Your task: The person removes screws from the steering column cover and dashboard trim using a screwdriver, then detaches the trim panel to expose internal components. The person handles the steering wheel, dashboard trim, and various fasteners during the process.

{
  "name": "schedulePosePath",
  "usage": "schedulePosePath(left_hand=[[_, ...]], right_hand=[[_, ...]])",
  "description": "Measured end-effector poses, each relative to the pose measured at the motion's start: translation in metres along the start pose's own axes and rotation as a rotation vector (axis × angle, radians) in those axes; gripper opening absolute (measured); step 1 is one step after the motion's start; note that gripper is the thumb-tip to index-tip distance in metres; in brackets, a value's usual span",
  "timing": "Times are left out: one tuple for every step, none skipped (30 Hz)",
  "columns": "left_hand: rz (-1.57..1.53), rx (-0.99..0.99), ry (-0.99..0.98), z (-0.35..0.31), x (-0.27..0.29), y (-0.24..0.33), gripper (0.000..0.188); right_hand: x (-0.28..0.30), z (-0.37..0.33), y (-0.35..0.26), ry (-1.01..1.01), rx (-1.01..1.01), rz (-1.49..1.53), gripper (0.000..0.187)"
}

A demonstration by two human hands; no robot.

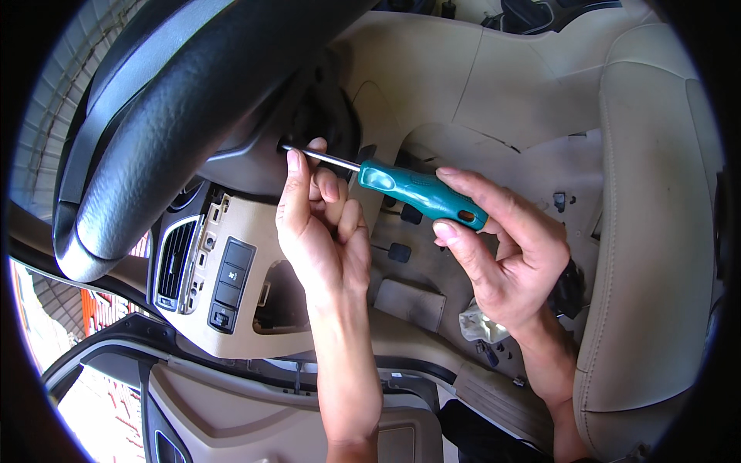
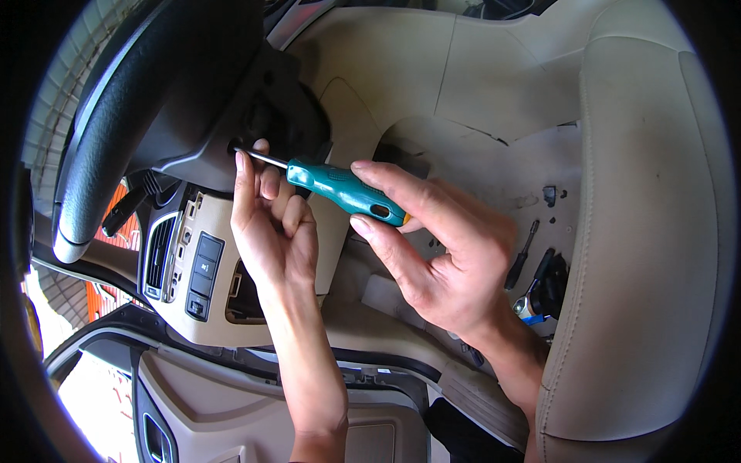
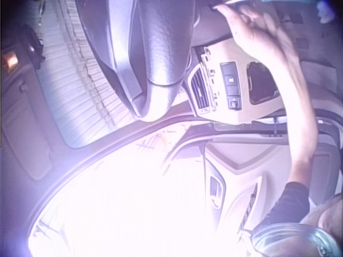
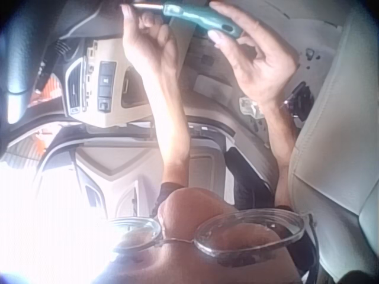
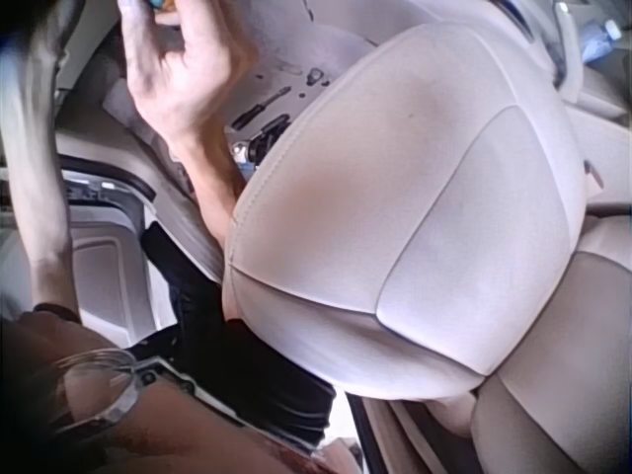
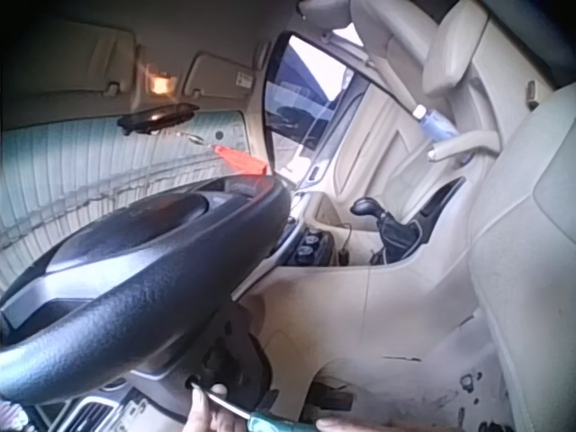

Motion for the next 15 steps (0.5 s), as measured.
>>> schedulePosePath(left_hand=[[-0.006,0.009,-0.006,-0.001,0.0,0.0,0.035],[-0.012,0.018,-0.009,-0.002,0.001,0.0,0.035],[-0.055,0.029,-0.021,-0.002,0.002,0.0,0.036],[-0.099,0.04,-0.032,-0.002,0.003,0.0,0.037],[-0.14,0.053,-0.031,-0.002,0.005,0.0,0.038],[-0.204,0.068,-0.052,-0.002,0.005,0.001,0.038],[-0.266,0.085,-0.063,-0.001,0.007,0.001,0.039],[-0.326,0.102,-0.068,-0.001,0.007,0.002,0.04],[-0.36,0.117,-0.087,0.0,0.008,0.002,0.041],[-0.391,0.129,-0.101,0.0,0.008,0.003,0.042],[-0.417,0.141,-0.111,0.0,0.009,0.003,0.043],[-0.463,0.156,-0.124,0.0,0.008,0.003,0.043],[-0.504,0.172,-0.133,-0.001,0.008,0.004,0.044],[-0.542,0.186,-0.136,-0.001,0.008,0.004,0.044],[-0.568,0.198,-0.143,-0.001,0.007,0.004,0.044]], right_hand=[[0.0,0.0,0.001,0.018,-0.003,0.006,0.041],[-0.001,-0.001,0.002,0.052,-0.01,0.017,0.041],[-0.001,-0.002,0.003,0.072,-0.018,0.027,0.041],[-0.001,-0.004,0.004,0.092,-0.026,0.038,0.04],[-0.001,-0.005,0.005,0.096,-0.036,0.047,0.04],[-0.001,-0.006,0.006,0.098,-0.037,0.05,0.04],[-0.001,-0.007,0.006,0.1,-0.039,0.053,0.039],[0.0,-0.008,0.007,0.101,-0.034,0.047,0.039],[0.0,-0.009,0.007,0.112,-0.024,0.047,0.039],[0.001,-0.009,0.007,0.107,-0.031,0.045,0.038],[0.001,-0.01,0.008,0.112,-0.034,0.048,0.038],[0.002,-0.01,0.007,0.108,-0.041,0.043,0.038],[0.003,-0.01,0.007,0.114,-0.046,0.047,0.038],[0.004,-0.011,0.007,0.11,-0.054,0.044,0.038],[0.005,-0.011,0.007,0.105,-0.069,0.037,0.038]])
Point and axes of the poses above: each hand's wrist, its own z-axis towards the middle knuckle, its own x-axis out of the back of the hand, y = z × x, the point moved 2 cm from there along z, towards the middle knuckle
